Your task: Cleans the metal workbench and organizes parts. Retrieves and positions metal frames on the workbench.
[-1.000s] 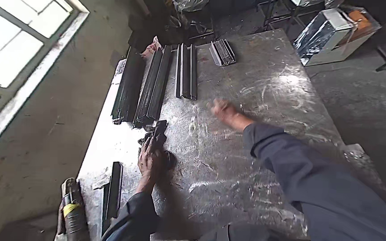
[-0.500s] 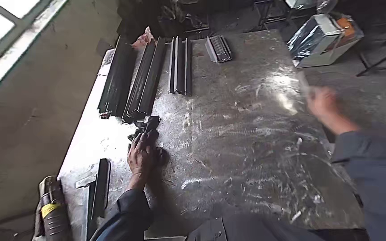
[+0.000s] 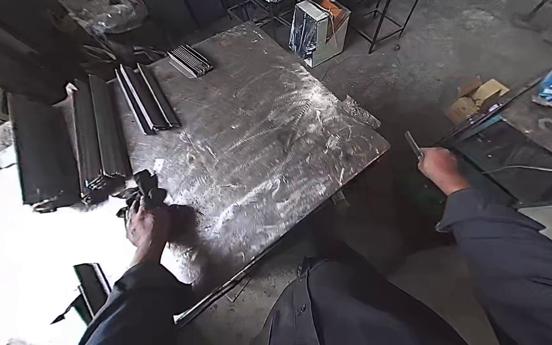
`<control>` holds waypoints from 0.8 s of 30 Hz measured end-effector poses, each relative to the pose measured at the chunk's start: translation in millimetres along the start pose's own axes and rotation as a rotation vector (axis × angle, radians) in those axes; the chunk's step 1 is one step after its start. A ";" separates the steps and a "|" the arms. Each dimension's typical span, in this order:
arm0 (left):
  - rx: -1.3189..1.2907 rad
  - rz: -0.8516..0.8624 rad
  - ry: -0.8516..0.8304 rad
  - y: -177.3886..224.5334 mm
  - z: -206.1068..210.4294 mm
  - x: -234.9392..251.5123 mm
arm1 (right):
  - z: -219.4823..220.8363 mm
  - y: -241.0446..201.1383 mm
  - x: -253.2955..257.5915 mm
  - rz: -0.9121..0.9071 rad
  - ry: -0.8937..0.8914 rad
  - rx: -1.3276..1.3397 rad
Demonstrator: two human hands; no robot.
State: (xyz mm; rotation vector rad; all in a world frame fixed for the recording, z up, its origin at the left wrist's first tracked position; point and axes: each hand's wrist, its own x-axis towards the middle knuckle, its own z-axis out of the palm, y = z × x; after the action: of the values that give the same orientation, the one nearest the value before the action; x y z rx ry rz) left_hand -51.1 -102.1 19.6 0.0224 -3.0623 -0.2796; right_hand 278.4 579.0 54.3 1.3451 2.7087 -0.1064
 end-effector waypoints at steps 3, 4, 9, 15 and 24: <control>0.043 0.109 -0.076 5.6 6.3 -44.8 | -31.6 -26.1 -43.9 -0.119 0.082 0.112; 0.053 0.142 -0.090 6.4 7.5 -64.3 | -33.5 -45.4 -52.0 -0.164 0.093 0.129; 0.010 0.326 -0.136 15.3 -1.5 -158.0 | -30.6 -170.3 -67.0 -0.403 -0.065 0.104; 0.053 0.234 -0.060 4.0 -17.5 -265.8 | 45.2 -236.2 -110.3 -1.166 0.025 -0.035; -0.209 -0.326 -0.040 -4.8 -2.5 -385.9 | -46.4 -204.0 -19.9 -0.689 -0.188 -0.132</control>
State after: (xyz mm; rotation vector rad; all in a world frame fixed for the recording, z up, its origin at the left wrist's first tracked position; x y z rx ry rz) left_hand 334.2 -99.4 -3.8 0.5128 -3.0389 -0.6226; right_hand 124.4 445.5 105.3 0.3060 2.8161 -0.1018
